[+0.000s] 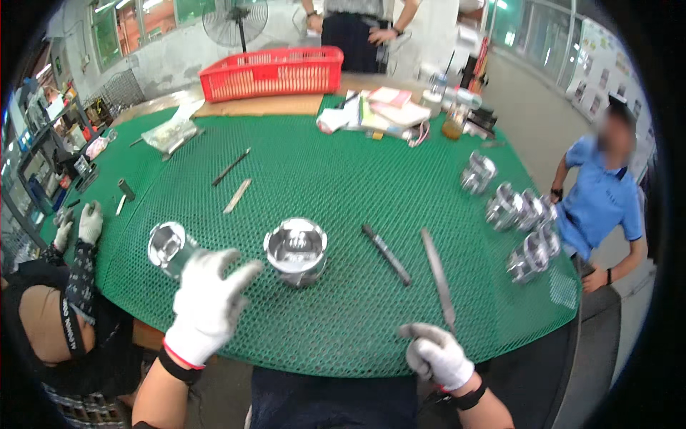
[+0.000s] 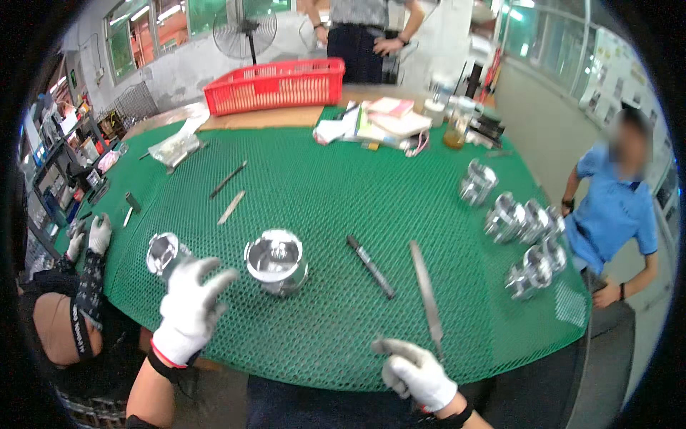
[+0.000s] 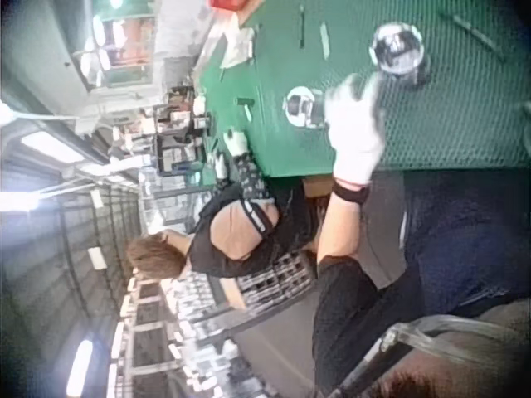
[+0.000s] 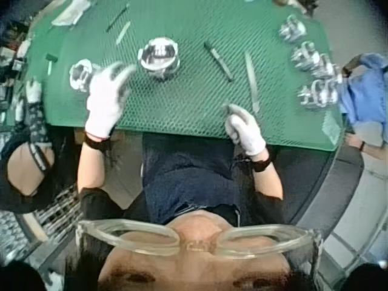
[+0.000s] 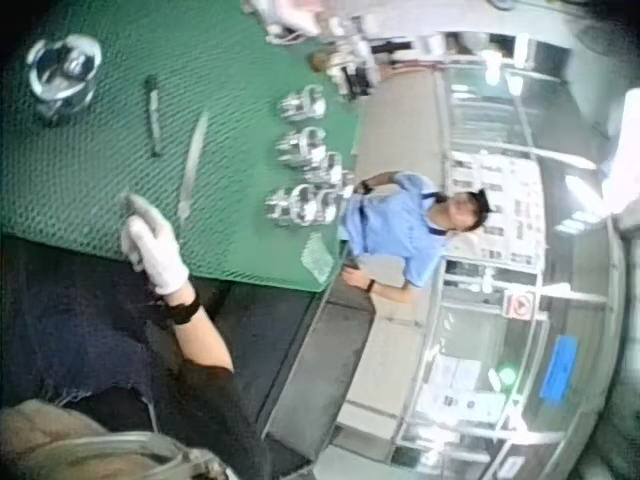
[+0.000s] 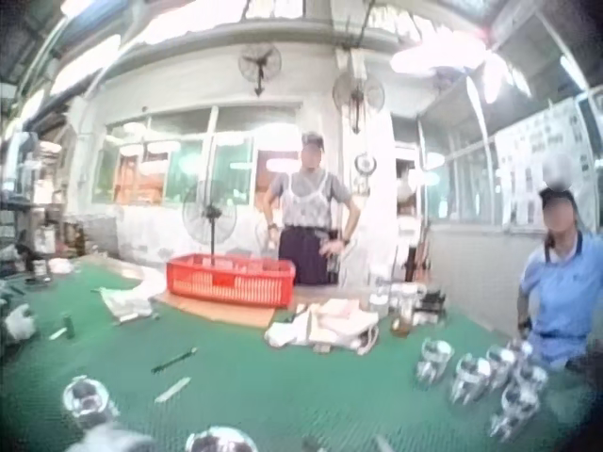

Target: Cleaning and deburring the inner surfaces of metal engine pistons using a small tool and a file.

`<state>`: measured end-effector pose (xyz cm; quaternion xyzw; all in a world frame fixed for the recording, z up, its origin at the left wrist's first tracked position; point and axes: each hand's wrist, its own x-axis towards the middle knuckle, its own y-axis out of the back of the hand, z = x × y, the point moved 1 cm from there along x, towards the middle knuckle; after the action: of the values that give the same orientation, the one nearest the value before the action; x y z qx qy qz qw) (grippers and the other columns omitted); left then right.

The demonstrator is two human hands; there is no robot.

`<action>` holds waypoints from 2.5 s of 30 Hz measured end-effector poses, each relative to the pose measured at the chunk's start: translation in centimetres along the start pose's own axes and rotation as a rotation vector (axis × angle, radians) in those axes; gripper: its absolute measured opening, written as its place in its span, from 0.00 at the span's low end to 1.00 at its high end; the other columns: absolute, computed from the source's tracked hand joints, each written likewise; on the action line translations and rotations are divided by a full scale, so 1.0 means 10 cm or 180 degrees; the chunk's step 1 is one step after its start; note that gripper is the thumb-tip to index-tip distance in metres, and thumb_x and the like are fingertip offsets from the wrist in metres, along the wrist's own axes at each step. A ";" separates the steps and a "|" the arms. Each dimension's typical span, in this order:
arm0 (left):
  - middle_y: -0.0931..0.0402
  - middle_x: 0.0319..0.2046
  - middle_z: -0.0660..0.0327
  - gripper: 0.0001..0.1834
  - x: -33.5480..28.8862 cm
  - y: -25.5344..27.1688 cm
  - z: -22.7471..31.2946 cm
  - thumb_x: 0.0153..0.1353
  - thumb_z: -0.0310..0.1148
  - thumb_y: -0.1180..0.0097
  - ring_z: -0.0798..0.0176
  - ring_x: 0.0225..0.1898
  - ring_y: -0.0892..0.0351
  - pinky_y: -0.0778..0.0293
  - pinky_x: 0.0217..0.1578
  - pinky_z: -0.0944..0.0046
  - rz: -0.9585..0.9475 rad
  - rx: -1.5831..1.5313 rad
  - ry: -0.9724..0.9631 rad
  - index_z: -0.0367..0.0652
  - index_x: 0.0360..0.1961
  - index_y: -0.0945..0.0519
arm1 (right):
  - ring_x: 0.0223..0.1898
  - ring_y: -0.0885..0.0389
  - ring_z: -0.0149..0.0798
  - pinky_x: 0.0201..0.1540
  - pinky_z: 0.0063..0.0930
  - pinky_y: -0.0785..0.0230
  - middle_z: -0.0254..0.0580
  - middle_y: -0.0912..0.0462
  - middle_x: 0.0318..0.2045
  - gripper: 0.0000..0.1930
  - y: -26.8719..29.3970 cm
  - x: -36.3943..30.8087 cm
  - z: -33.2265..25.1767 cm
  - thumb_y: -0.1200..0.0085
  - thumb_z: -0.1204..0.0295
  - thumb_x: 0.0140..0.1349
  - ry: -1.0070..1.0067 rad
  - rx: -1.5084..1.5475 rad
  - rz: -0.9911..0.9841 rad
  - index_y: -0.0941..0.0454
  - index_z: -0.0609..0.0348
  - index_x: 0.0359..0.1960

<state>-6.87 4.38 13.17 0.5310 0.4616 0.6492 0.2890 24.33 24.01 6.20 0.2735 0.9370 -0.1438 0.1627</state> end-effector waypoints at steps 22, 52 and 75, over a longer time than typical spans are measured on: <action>0.25 0.49 0.43 0.22 -0.86 -0.46 0.54 0.40 0.36 0.25 0.35 0.53 0.25 0.29 0.56 0.43 0.0357 -0.2294 0.0461 0.44 0.38 0.17 | 0.19 0.21 0.36 0.24 0.29 0.26 0.39 0.19 0.24 0.19 -0.41 0.23 -0.56 0.47 0.69 0.65 0.1860 -0.3571 -0.0539 0.22 0.45 0.59; 0.26 0.36 0.61 0.27 -0.93 -0.28 0.73 0.40 0.49 0.26 0.50 0.43 0.25 0.29 0.59 0.41 -0.0148 -0.1475 0.0423 0.55 0.45 0.15 | 0.39 0.17 0.27 0.46 0.23 0.23 0.41 0.18 0.56 0.21 -0.84 -0.01 -0.35 0.48 0.67 0.71 0.0282 -0.1609 -0.2277 0.26 0.57 0.64; 0.24 0.47 0.47 0.28 -0.77 -0.51 0.61 0.41 0.45 0.24 0.41 0.50 0.24 0.27 0.55 0.45 0.0118 -0.2378 0.0019 0.43 0.41 0.19 | 0.22 0.18 0.43 0.26 0.36 0.24 0.36 0.21 0.21 0.19 -0.52 0.03 -0.77 0.43 0.71 0.60 0.1546 -0.4831 -0.0535 0.21 0.39 0.54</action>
<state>0.47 1.60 5.33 0.3953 0.1840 0.7796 0.4496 19.43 22.77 14.01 0.0404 0.8059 0.5846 0.0844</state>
